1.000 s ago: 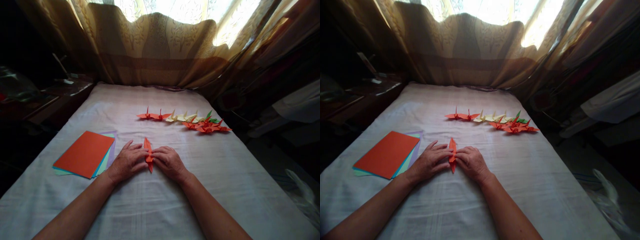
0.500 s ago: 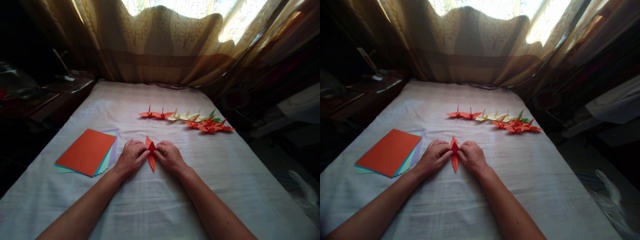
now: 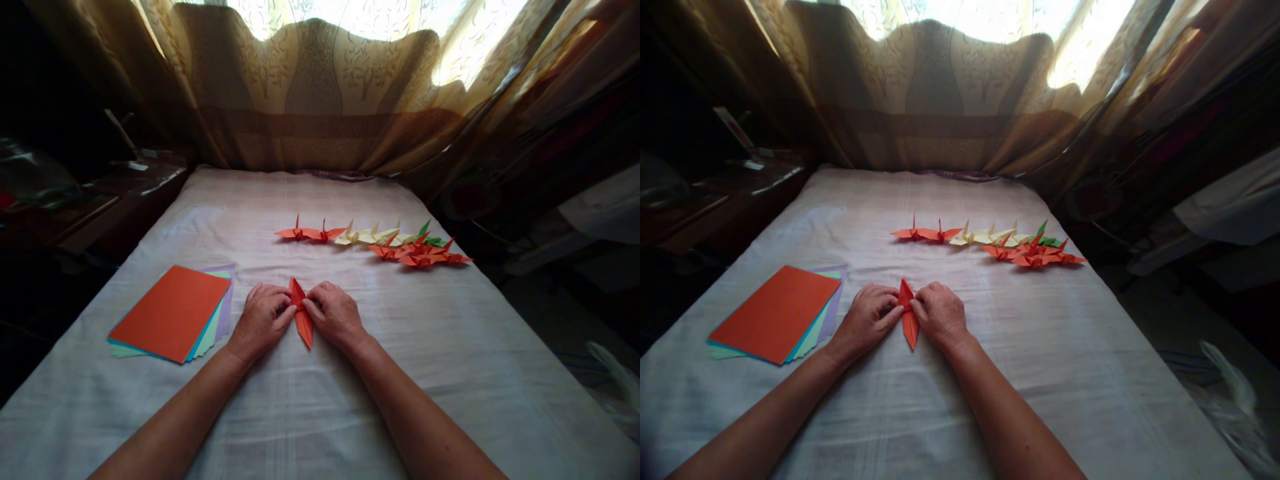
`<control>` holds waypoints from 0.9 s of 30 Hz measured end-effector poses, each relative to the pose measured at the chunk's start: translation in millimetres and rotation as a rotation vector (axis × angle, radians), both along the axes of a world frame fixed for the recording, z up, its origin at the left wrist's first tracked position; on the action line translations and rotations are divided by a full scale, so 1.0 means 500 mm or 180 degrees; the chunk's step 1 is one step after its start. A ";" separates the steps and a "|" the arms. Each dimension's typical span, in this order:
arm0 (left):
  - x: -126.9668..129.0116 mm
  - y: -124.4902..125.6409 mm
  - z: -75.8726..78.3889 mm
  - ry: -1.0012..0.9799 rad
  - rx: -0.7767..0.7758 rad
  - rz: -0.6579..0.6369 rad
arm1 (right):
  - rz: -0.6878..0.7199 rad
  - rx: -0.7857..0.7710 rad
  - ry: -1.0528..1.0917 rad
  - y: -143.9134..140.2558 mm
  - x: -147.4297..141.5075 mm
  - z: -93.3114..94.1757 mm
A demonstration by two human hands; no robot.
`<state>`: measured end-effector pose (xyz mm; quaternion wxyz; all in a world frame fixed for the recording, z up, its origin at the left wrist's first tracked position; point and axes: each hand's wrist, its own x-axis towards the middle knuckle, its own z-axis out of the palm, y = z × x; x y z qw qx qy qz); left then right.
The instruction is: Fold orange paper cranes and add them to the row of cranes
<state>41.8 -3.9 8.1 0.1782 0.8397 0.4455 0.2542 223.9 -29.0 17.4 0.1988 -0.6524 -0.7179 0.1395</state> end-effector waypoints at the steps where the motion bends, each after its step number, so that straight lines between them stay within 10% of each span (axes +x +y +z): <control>1: 0.000 0.000 -0.001 -0.0009 0.0034 0.0015 | -0.0008 0.0008 -0.0018 0.000 -0.002 -0.001; 27: 0.004 -0.005 -0.006 -0.0195 0.0225 0.0107 | -0.0421 0.0251 -0.0885 -0.004 -0.048 -0.013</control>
